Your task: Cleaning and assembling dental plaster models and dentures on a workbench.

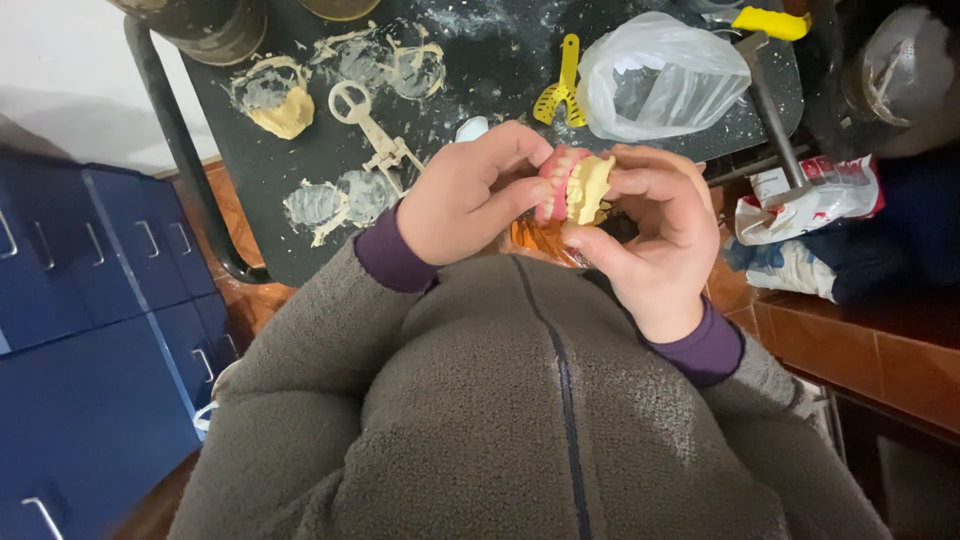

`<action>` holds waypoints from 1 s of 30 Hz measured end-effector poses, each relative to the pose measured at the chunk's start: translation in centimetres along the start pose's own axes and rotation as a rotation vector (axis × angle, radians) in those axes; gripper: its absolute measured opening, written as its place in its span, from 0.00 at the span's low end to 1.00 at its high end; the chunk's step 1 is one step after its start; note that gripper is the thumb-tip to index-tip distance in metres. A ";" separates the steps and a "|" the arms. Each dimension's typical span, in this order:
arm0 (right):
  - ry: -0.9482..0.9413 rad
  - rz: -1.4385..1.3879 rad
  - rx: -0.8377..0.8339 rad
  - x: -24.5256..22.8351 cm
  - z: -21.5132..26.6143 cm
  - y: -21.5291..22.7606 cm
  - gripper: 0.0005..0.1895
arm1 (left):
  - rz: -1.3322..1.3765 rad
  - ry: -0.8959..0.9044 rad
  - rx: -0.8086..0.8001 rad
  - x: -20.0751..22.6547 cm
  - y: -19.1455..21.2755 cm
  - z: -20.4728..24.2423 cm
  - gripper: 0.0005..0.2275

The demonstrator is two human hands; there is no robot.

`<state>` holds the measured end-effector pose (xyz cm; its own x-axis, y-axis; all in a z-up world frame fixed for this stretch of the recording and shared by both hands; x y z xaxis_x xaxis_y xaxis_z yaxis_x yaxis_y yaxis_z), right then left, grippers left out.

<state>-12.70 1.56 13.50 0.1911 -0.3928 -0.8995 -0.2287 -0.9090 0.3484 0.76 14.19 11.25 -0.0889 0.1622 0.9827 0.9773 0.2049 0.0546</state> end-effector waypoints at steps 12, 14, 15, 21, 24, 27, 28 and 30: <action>-0.053 -0.367 0.013 1.6 0.0 -0.4 0.30 | -0.065 0.065 0.047 0.2 0.2 0.0 0.07; -0.068 -0.439 0.008 2.0 0.0 -0.7 0.28 | -0.050 0.037 0.057 0.4 0.2 0.1 0.07; -0.069 -0.440 0.001 2.1 0.0 -0.8 0.28 | -0.048 0.037 0.064 0.4 0.1 0.1 0.07; -0.028 -0.414 -0.001 3.1 0.4 -0.8 0.23 | -0.156 -0.023 0.119 0.2 0.1 0.1 0.08; -0.017 -0.484 0.006 3.9 0.6 -0.8 0.22 | -0.211 0.078 0.160 -0.1 0.2 0.0 0.12; -0.052 -0.611 0.009 4.1 0.4 -1.0 0.23 | -0.244 0.065 0.226 0.1 0.5 0.0 0.14; -0.100 -0.665 0.015 4.2 0.4 -1.1 0.25 | -0.297 0.063 0.236 0.3 0.5 0.0 0.14; -0.151 -0.717 0.019 4.3 0.4 -1.2 0.26 | -0.346 0.062 0.247 0.8 0.5 0.1 0.15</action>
<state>-11.95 1.04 9.13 0.1669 0.3228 -0.9317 -0.1135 -0.9323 -0.3433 1.19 14.54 12.06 -0.3845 -0.0134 0.9230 0.8156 0.4635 0.3464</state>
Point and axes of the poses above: each hand's wrist, its own z-axis away from the middle knuckle, its own y-axis out of the back of the hand, x = y × z, the point moved 8 cm from there along -z, towards the middle knuckle, and after that the axes turned 14 degrees about -x, right-handed, at the moved point
